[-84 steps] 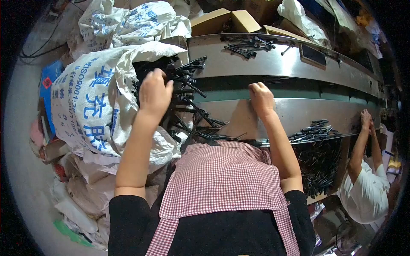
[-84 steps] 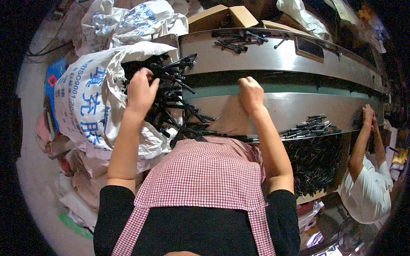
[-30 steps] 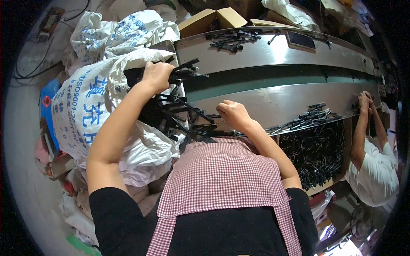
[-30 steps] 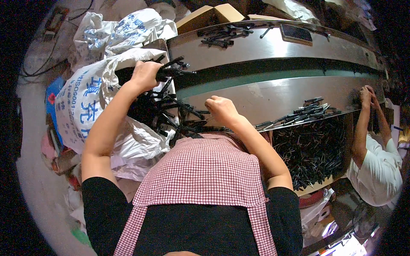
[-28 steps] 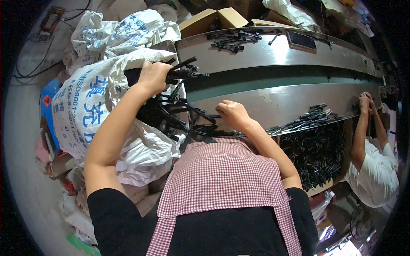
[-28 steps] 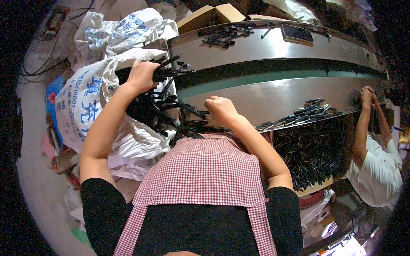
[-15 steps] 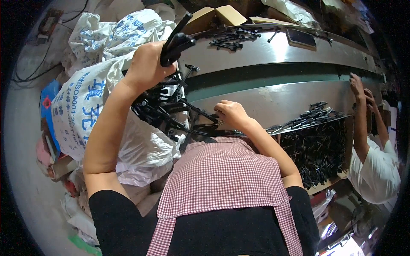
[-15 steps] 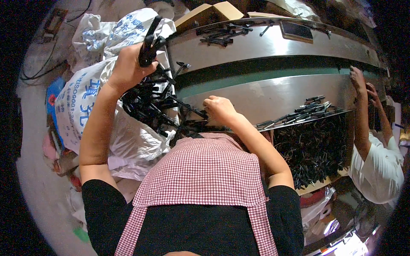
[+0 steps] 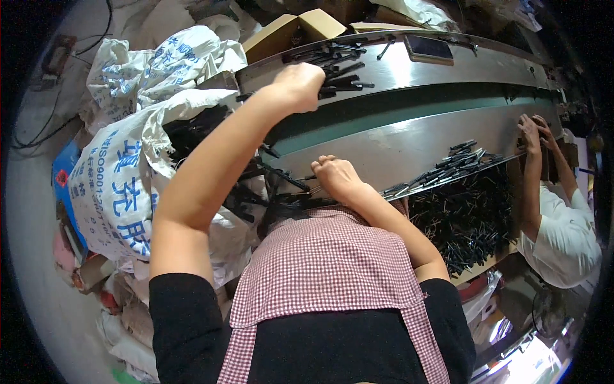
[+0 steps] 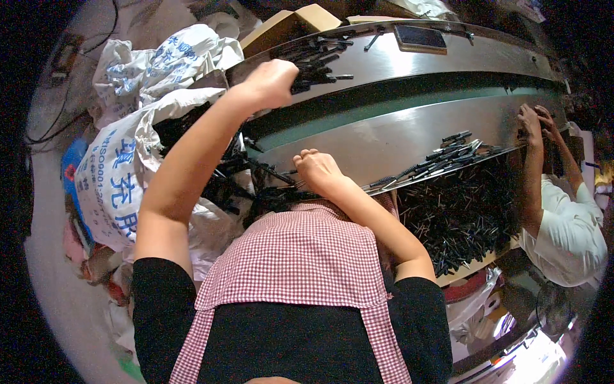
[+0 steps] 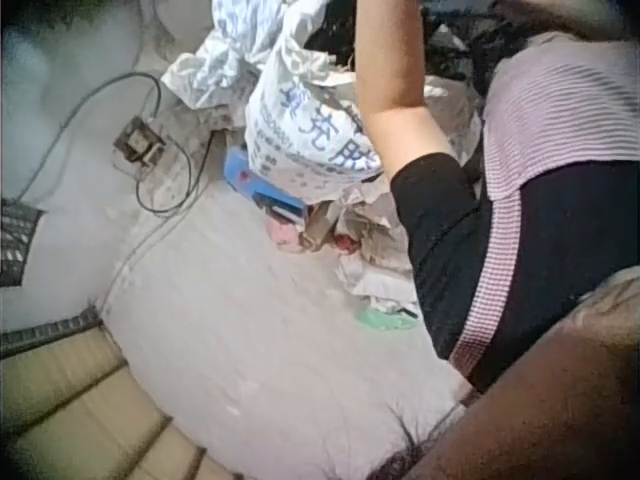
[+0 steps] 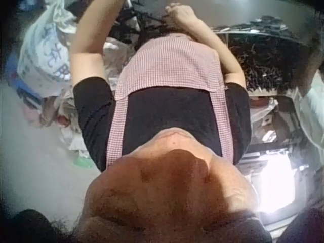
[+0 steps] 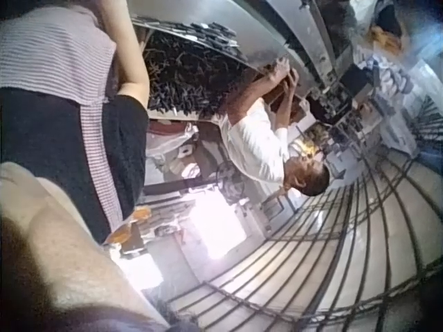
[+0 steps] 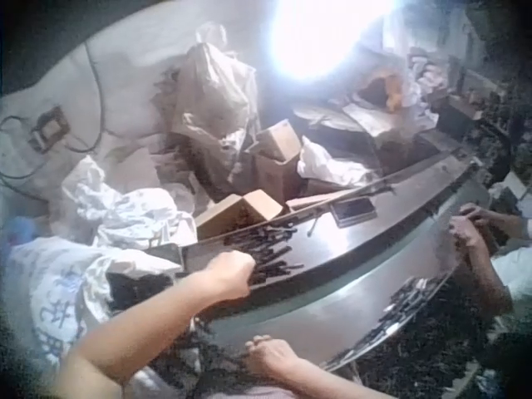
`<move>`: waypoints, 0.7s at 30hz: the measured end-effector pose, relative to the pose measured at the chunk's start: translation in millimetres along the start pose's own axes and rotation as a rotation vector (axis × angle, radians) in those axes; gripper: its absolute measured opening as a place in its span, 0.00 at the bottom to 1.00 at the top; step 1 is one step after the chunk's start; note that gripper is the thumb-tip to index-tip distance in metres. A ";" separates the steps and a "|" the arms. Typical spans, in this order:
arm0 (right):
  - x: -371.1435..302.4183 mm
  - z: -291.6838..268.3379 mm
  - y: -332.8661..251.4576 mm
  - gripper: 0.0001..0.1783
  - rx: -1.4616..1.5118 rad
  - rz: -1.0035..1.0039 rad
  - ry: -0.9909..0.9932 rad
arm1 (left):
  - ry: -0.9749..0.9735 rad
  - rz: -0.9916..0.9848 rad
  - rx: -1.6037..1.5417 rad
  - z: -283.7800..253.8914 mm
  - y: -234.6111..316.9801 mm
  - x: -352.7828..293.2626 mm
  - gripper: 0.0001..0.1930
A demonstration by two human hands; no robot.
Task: The person sorts small black plastic components by hand, transferring them from a large floppy plastic bag into a metal tray.
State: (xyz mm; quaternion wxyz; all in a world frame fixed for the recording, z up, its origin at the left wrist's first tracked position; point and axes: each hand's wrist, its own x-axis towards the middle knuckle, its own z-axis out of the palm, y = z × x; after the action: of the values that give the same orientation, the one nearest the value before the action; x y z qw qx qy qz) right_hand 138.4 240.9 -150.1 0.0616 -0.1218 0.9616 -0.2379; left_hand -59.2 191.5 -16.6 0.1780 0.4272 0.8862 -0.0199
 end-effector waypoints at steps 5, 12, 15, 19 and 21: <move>-21.9 -26.4 18.1 0.09 -0.042 0.074 -0.025 | 0.091 0.087 -0.126 54.5 13.3 44.2 0.14; -35.1 -48.3 64.3 0.10 0.030 0.202 0.121 | 0.461 0.161 -0.265 45.2 -4.2 52.5 0.17; -13.9 -57.4 72.6 0.11 0.024 0.185 0.162 | 0.381 0.143 -0.288 32.1 -18.0 44.9 0.18; 21.6 -55.2 82.6 0.11 -0.089 0.162 0.150 | 0.329 0.133 -0.317 37.4 -28.1 34.9 0.18; 30.7 -49.7 96.4 0.09 -0.109 0.187 0.164 | 0.264 0.085 -0.383 43.9 -29.7 28.8 0.19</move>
State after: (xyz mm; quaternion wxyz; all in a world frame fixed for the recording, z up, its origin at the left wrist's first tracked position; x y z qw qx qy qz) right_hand 80.4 337.4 -153.8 -0.0021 -0.0151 0.9821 -0.1879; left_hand -85.2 186.0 -70.8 0.1391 0.4214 0.8706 0.2122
